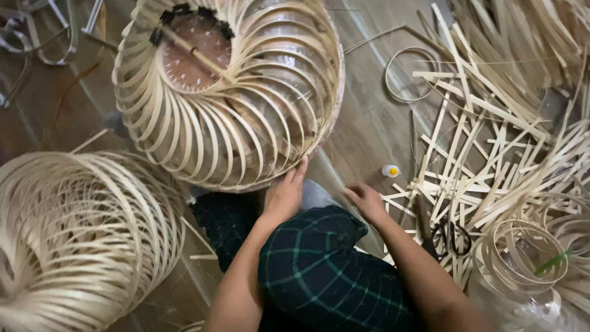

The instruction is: The person constructs a bamboo lamp by applying glue to the edges of curved wooden slats and pressing them into place on a circular frame.

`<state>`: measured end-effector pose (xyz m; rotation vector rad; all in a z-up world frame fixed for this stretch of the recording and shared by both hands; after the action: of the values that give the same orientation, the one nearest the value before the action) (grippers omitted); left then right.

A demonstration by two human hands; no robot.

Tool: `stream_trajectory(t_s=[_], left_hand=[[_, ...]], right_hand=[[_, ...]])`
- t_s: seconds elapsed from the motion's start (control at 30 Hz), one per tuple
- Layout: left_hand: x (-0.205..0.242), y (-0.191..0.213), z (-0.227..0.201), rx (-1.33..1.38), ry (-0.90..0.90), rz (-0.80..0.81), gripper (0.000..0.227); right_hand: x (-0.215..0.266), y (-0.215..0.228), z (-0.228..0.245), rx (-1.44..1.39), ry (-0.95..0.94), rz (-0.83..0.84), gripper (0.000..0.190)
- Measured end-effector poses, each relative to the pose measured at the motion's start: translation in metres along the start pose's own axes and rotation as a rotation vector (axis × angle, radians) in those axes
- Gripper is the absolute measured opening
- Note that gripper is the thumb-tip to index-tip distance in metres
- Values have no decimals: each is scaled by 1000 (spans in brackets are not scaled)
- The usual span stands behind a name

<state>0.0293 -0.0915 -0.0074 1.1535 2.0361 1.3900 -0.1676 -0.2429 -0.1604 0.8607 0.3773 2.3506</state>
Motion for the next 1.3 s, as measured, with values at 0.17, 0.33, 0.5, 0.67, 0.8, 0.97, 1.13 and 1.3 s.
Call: stream_trajectory(t_s=[0.17,0.33,0.5,0.67,0.8,0.97,1.13,1.3], left_hand=[[8,4,-2,65,-26,-68,72],[2,14,-7,32,-46,-71,79],[6,7,-2,35,77,79,80],[5,15,-10,42,-5,-27,85],[6,18,-11,25,-5,-44,86],[2,16,-13,-17,32,32,87],[-1,17,-13,26,72,81,84],[1,18,-13,16,35,30,83]], right_hand=[[0,66,-58,-29,17,-495,58],[-24,74,-41,146,-82,-564,81],[-26,79,-37,197,-124,-545,95],[-37,82,-12,335,182,-607,96],[-56,74,-12,311,64,-522,83],[-78,76,-23,337,51,-508,54],[-80,70,-7,20,163,-360,48],[-19,60,47,-409,211,-96,48]])
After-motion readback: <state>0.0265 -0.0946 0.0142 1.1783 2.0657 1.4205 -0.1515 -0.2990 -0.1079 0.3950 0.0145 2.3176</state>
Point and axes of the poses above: each hand's wrist, its own x-axis away from the middle knuckle, its own y-axis out of the back of the hand, z = x × y, the point moved 6 cm from there along -x, towards the middle knuckle, and after that the axes turned 7 degrees about -z, right-handed, at the moved point
